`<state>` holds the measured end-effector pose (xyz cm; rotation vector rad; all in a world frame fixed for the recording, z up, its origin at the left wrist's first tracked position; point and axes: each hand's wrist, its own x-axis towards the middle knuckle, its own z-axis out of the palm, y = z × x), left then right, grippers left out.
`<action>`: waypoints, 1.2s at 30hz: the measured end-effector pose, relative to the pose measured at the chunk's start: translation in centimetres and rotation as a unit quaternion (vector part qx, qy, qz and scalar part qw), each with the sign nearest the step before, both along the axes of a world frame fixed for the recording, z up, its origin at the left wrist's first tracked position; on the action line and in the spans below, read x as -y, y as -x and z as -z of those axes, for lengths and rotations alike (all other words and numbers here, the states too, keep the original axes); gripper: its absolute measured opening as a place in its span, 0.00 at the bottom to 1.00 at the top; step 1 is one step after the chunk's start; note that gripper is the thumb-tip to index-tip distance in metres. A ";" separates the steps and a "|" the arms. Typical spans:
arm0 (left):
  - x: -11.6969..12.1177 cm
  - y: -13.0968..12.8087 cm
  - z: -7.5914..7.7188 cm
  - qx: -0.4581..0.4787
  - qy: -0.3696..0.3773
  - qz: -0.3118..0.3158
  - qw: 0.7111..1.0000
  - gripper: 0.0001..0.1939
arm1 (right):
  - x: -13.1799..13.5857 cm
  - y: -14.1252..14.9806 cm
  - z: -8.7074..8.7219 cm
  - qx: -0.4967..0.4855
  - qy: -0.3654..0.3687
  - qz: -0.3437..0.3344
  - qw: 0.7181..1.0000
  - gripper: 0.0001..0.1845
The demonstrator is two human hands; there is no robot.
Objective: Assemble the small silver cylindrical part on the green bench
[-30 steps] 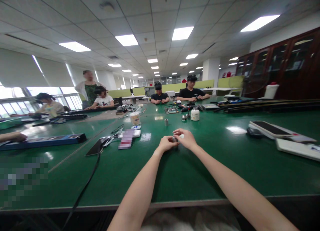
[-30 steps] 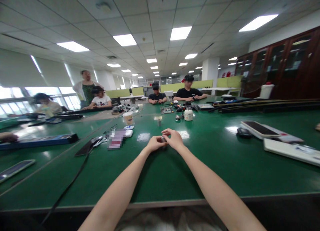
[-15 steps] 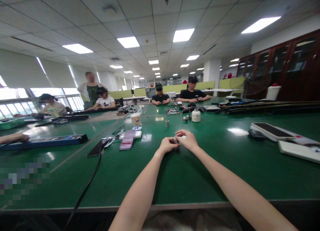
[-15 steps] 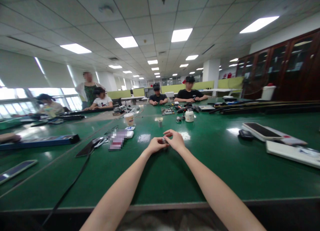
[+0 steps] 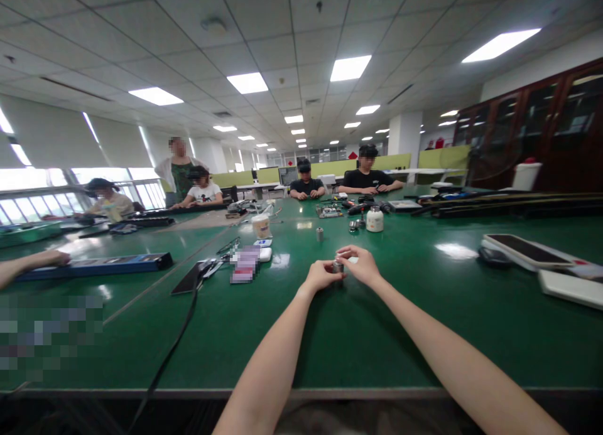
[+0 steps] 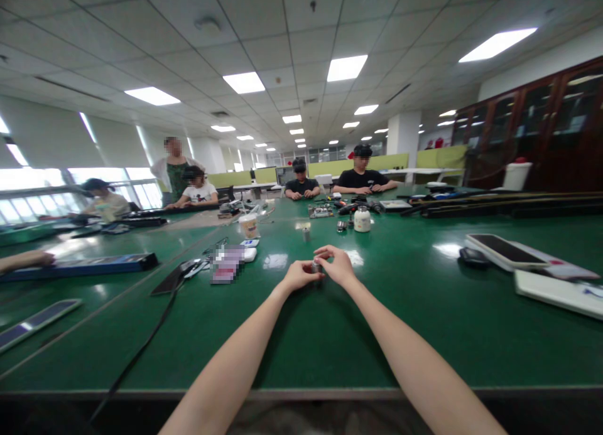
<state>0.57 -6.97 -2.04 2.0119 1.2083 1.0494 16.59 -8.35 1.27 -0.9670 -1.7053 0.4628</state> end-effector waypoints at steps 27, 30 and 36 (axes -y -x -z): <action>0.2 0.0 -0.2 0.017 0.014 -0.001 1.000 0.21 | -3.4 -4.1 3.5 0.079 0.125 0.018 0.989 0.10; 0.1 0.0 -0.2 0.011 0.014 -0.001 1.000 0.20 | -3.2 -3.7 3.0 0.057 0.113 0.027 0.992 0.09; 0.0 0.0 -0.1 0.000 -0.001 -0.013 1.000 0.19 | -1.8 -1.0 0.9 -0.077 0.035 -0.001 0.996 0.06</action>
